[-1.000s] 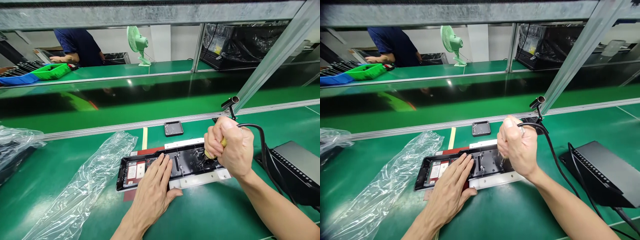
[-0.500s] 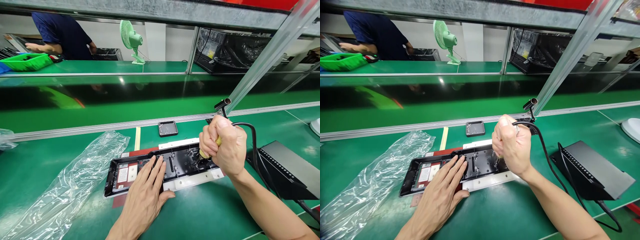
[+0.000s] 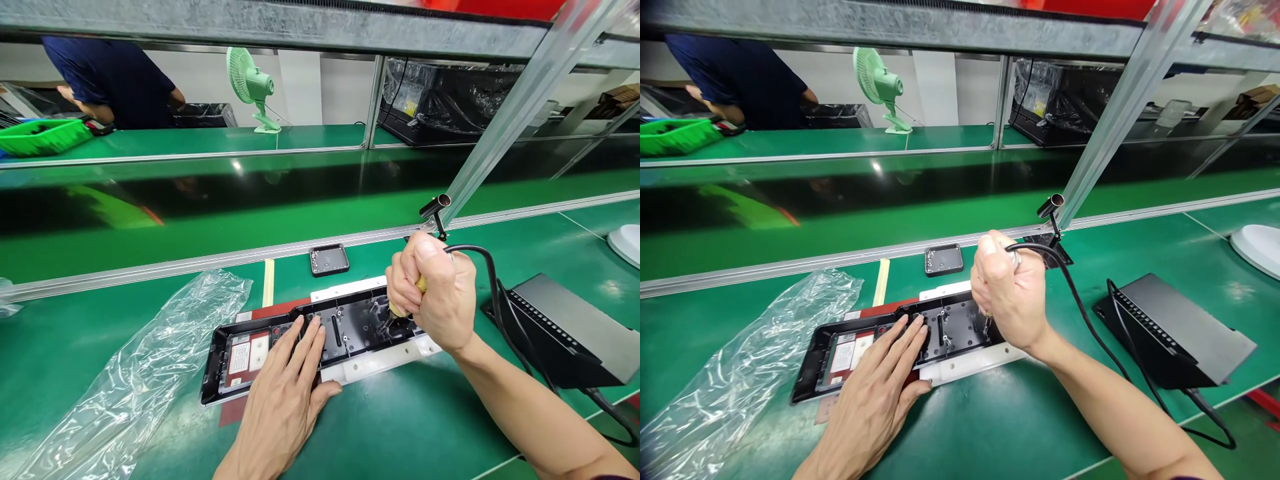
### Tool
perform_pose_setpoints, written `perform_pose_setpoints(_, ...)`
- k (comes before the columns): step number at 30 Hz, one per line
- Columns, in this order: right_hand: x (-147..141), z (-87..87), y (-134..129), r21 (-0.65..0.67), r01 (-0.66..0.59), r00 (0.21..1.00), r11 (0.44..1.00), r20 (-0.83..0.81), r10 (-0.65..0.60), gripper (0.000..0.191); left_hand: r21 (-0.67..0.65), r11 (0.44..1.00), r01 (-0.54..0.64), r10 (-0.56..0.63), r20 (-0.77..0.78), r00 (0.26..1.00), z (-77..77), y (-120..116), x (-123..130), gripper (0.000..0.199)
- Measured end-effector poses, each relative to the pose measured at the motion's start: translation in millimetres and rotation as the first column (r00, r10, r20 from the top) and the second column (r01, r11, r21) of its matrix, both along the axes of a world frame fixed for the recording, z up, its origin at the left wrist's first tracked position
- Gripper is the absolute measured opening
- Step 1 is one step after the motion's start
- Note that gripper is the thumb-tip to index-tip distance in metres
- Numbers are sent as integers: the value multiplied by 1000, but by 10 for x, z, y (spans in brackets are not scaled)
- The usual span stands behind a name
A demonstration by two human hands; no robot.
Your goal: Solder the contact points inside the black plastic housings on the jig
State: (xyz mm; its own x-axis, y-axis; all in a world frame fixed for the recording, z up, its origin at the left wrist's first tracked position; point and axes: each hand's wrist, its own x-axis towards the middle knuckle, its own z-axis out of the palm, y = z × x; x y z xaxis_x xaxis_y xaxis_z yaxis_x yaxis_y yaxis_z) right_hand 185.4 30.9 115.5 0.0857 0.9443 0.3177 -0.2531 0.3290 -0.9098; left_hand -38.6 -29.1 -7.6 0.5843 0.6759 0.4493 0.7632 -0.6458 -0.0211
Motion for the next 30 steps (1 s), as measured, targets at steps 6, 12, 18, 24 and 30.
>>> perform_pose_setpoints(6,1,1,-4,11,-24,999,1000,-23,24,47,-22,1000,-1,1,6,1000,-10,3,6,65)
perform_pose_setpoints(12,3,2,-14,-2,-21,999,1000,-29,21,49,-25,1000,-1,1,23,1000,8,1,11,64)
perform_pose_setpoints(18,0,17,-27,-19,-3,1000,1000,-6,2,50,-42,999,-4,5,31,1000,17,-11,8,65)
perform_pose_setpoints(24,4,16,-15,-16,10,1000,1000,-12,-10,53,-24,1000,-1,1,25,1000,6,-13,2,62)
perform_pose_setpoints(30,13,15,-1,-35,28,1000,999,-11,-29,54,-23,1000,-5,5,15,1000,19,-21,10,59)
